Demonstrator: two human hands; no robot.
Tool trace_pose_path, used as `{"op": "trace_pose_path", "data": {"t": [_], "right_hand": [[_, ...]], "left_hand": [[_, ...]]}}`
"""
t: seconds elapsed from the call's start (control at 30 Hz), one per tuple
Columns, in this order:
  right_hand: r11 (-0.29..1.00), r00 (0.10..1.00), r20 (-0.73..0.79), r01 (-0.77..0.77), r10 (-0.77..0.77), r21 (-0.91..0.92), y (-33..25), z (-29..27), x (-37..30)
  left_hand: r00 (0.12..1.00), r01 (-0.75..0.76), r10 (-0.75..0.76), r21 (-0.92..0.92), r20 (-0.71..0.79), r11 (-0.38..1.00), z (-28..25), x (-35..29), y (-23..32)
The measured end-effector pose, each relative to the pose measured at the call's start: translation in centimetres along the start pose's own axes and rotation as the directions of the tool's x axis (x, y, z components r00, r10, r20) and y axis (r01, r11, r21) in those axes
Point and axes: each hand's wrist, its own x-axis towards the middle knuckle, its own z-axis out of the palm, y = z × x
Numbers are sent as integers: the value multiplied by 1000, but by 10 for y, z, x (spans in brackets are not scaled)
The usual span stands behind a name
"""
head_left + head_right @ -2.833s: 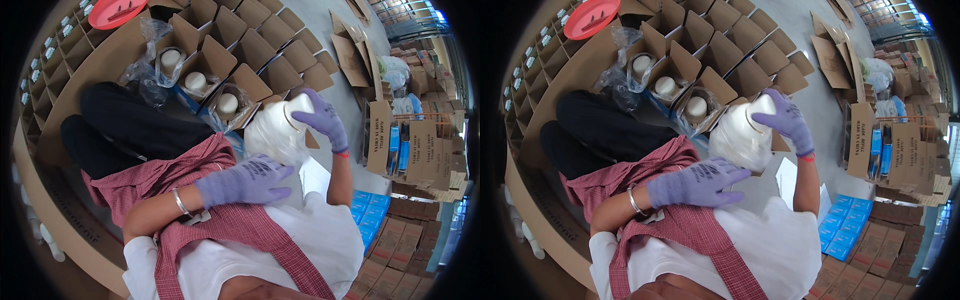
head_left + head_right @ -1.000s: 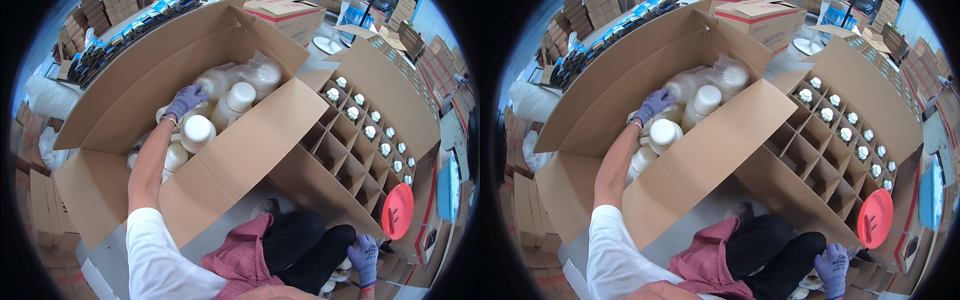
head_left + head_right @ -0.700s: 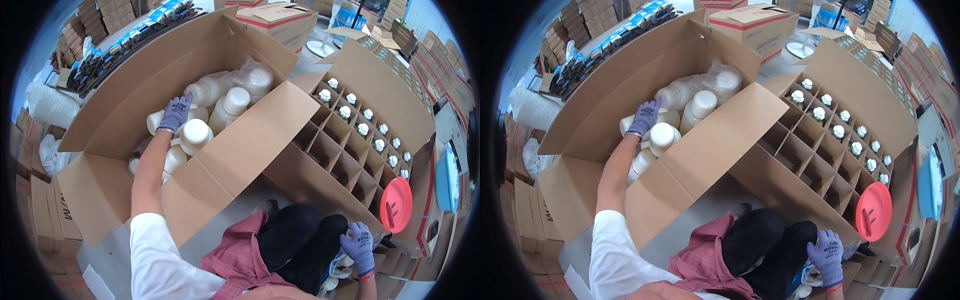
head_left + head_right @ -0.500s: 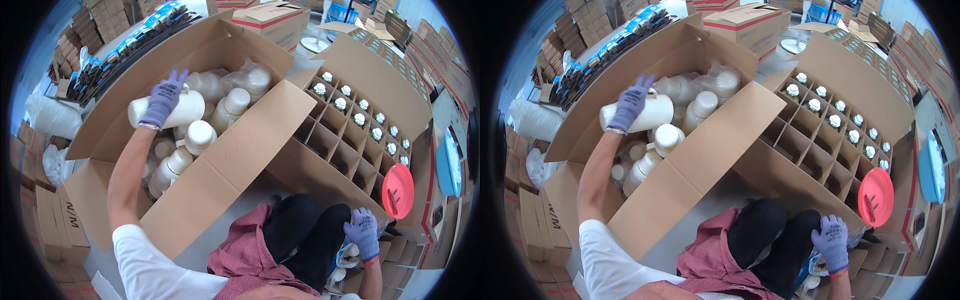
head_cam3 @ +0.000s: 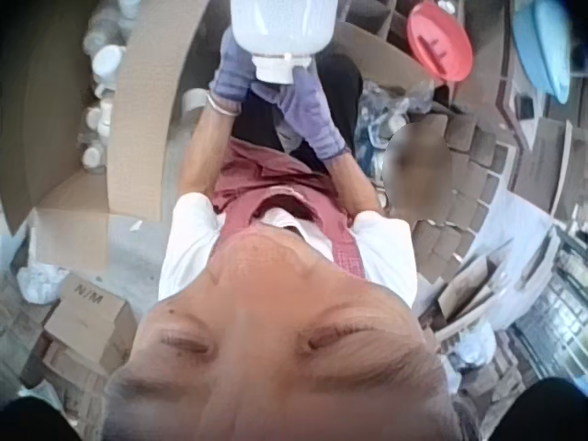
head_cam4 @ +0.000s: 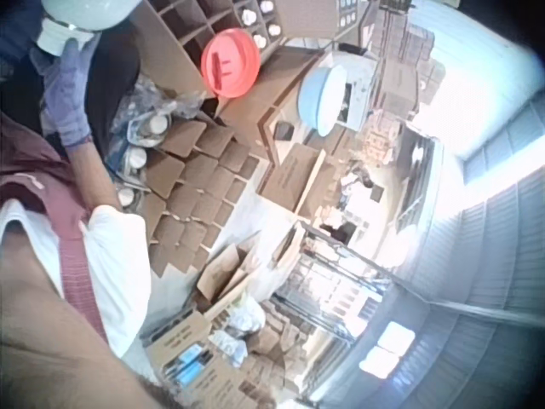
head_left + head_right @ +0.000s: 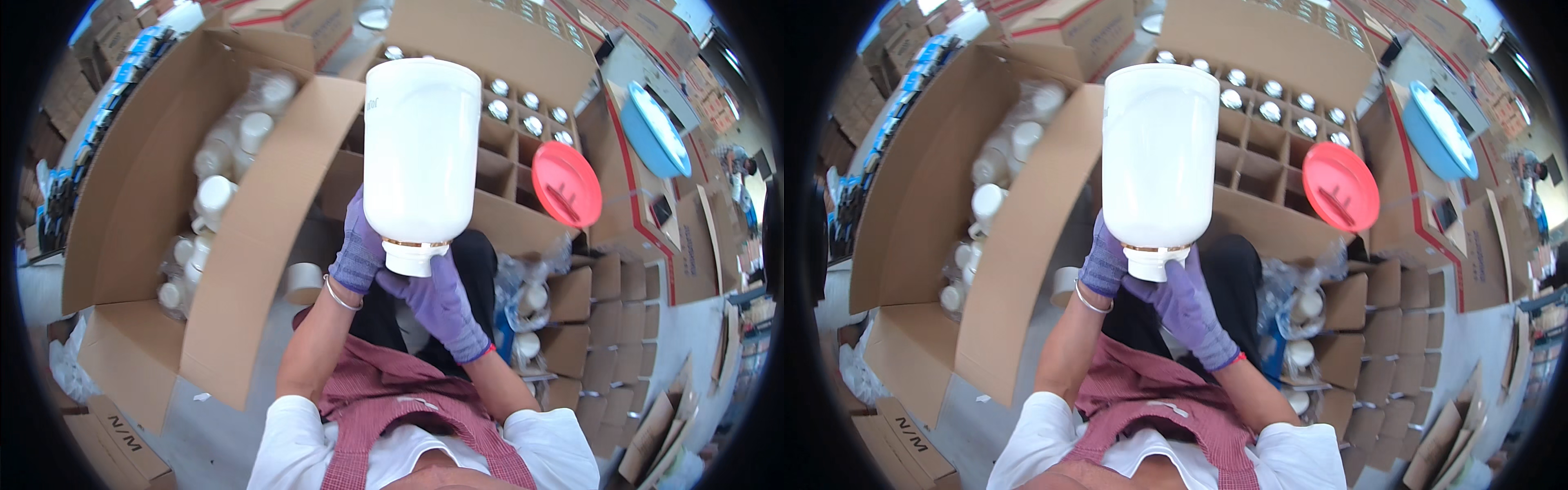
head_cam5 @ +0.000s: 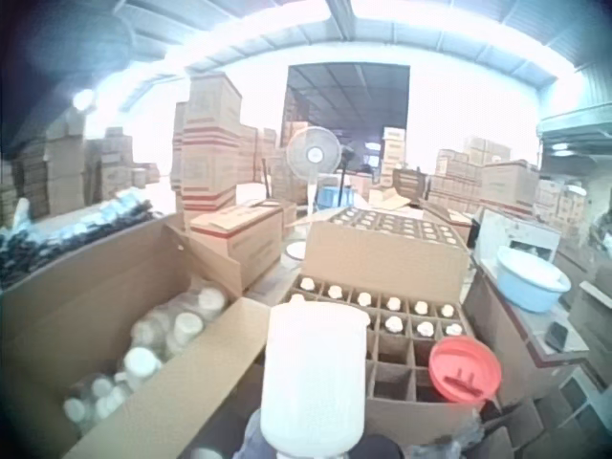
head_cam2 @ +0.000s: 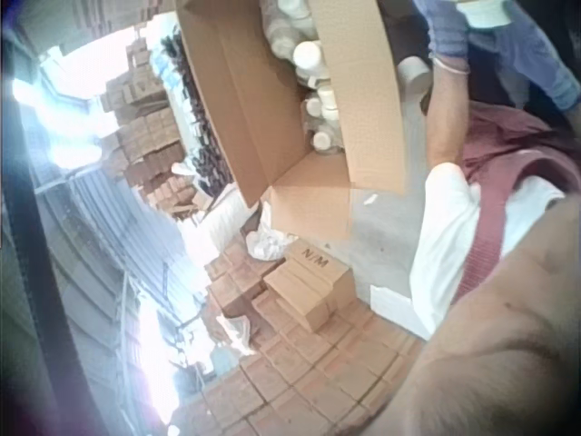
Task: The person assembles white electric kettles by inserting metal heating elements into the base, securing white lids, and wiping the exterior with a cloth. The person then places the completed kettles into a cardboard box.
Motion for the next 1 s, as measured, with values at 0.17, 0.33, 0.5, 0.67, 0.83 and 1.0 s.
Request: {"op": "trace_pose_path", "data": {"t": [0.17,0.33,0.5,0.67,0.83,1.0], "right_hand": [[575,904,-59,217,-422,-789,-60,-39,-31],[265,838,14,189,-545,-946,-128,-60,-39],[-555,794,577,397,-192,-731,-86,-48,-63],[-500,788,559,386,-259,-775,-26,-36,-73],[50,953,134,152,-271,-987,-98,-107,-82],[193,903,429,422,-6,-886,-99,-69,-63]], "left_hand": [[961,241,-277,-539,14,807,43,-42,20],[862,488,-412,-263,296,832,50,-89,15],[947,270,-139,-485,288,832,40,-74,28],[892,418,-232,-512,388,751,48,-78,18],[927,302,-22,-709,375,638,-8,-105,37],[936,181,-127,-138,327,974,19,-109,33]]}}
